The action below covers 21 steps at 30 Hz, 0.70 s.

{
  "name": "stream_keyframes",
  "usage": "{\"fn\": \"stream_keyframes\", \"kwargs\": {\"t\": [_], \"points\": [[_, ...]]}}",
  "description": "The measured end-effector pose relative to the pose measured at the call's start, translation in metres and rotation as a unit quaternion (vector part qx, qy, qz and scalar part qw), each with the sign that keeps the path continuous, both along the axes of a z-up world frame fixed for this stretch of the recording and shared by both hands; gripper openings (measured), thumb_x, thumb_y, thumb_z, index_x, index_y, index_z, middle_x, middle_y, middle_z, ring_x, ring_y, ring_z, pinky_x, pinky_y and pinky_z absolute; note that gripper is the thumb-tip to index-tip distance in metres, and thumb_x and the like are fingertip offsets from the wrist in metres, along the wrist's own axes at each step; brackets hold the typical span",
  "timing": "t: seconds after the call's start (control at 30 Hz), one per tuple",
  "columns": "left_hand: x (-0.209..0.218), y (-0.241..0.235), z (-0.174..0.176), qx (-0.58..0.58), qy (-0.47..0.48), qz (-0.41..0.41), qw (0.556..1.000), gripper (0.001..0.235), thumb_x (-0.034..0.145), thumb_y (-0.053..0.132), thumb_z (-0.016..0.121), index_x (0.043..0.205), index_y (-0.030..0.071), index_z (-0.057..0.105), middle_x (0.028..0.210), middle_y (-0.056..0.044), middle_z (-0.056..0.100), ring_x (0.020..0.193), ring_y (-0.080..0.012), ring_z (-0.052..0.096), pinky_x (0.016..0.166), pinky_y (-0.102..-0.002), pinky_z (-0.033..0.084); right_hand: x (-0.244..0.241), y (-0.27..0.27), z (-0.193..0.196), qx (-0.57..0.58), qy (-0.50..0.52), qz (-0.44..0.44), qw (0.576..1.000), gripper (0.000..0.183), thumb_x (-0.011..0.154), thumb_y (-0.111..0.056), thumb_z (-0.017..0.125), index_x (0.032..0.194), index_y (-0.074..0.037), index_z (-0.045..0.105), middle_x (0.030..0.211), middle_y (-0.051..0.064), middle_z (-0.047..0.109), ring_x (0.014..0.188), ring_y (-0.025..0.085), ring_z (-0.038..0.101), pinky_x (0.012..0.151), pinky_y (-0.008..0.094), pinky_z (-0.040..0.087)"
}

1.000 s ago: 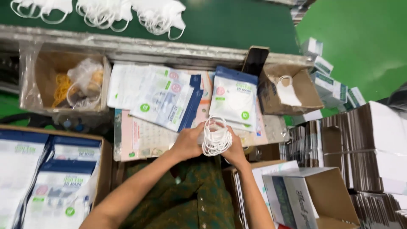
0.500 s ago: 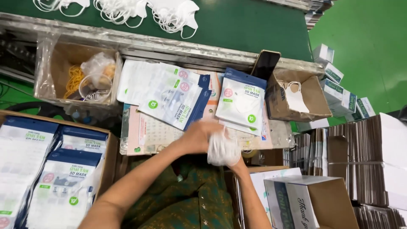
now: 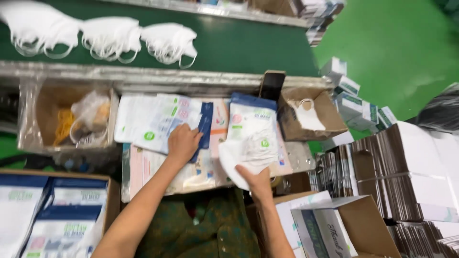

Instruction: The recorder is packaging face masks into plastic sleeves and then into cardboard boxes at an assembly line.

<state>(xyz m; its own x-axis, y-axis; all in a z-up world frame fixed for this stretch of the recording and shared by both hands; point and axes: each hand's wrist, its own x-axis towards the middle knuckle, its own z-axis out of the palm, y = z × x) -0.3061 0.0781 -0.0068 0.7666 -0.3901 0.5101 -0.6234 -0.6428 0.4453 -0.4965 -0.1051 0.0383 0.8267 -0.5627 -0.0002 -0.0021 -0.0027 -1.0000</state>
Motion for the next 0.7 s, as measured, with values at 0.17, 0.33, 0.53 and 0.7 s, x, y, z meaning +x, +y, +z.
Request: {"fn": "stream_keyframes", "kwargs": {"t": [0.17, 0.33, 0.53, 0.7], "points": [[0.000, 0.003, 0.001, 0.010, 0.037, -0.008, 0.999, 0.019, 0.078, 0.020, 0.077, 0.085, 0.003, 0.077, 0.077, -0.017, 0.064, 0.078, -0.0358, 0.062, 0.067, -0.048, 0.050, 0.024, 0.026, 0.005, 0.100, 0.056, 0.079, 0.990, 0.056, 0.074, -0.005, 0.081, 0.124, 0.012, 0.063, 0.113, 0.017, 0.073, 0.099, 0.025, 0.071, 0.087, 0.034, 0.059], [-0.024, 0.003, 0.021, -0.049, -0.068, -0.080, 0.993, 0.006, 0.082, 0.005, 0.065, 0.084, 0.000, 0.069, 0.084, -0.017, 0.065, 0.079, -0.0346, 0.066, 0.069, -0.045, 0.054, 0.082, 0.064, -0.004, 0.300, 0.008, 0.031, 0.953, 0.059, 0.076, -0.006, 0.077, 0.131, -0.002, 0.056, 0.123, 0.010, 0.069, 0.108, 0.021, 0.069, 0.090, 0.033, 0.057], [-0.016, 0.037, 0.099, -0.217, 0.040, 0.008, 0.975, 0.024, 0.089, 0.002, 0.074, 0.113, 0.005, 0.078, 0.084, -0.012, 0.073, 0.069, -0.0186, 0.071, 0.064, -0.033, 0.057, 0.088, 0.062, 0.015, -0.102, -0.080, 0.018, 0.991, 0.048, 0.081, -0.009, 0.081, 0.126, 0.000, 0.066, 0.126, 0.012, 0.071, 0.107, 0.024, 0.071, 0.091, 0.034, 0.058], [-0.038, 0.030, 0.137, -0.218, 0.143, -0.100, 0.960, 0.078, 0.078, 0.008, 0.083, 0.149, 0.007, 0.051, 0.092, -0.014, 0.075, 0.079, -0.0162, 0.071, 0.068, -0.030, 0.056, 0.073, 0.058, 0.069, -0.450, -0.183, 0.027, 0.874, 0.038, 0.080, -0.011, 0.080, 0.116, -0.002, 0.071, 0.113, 0.012, 0.068, 0.098, 0.032, 0.068, 0.086, 0.042, 0.054]]}}
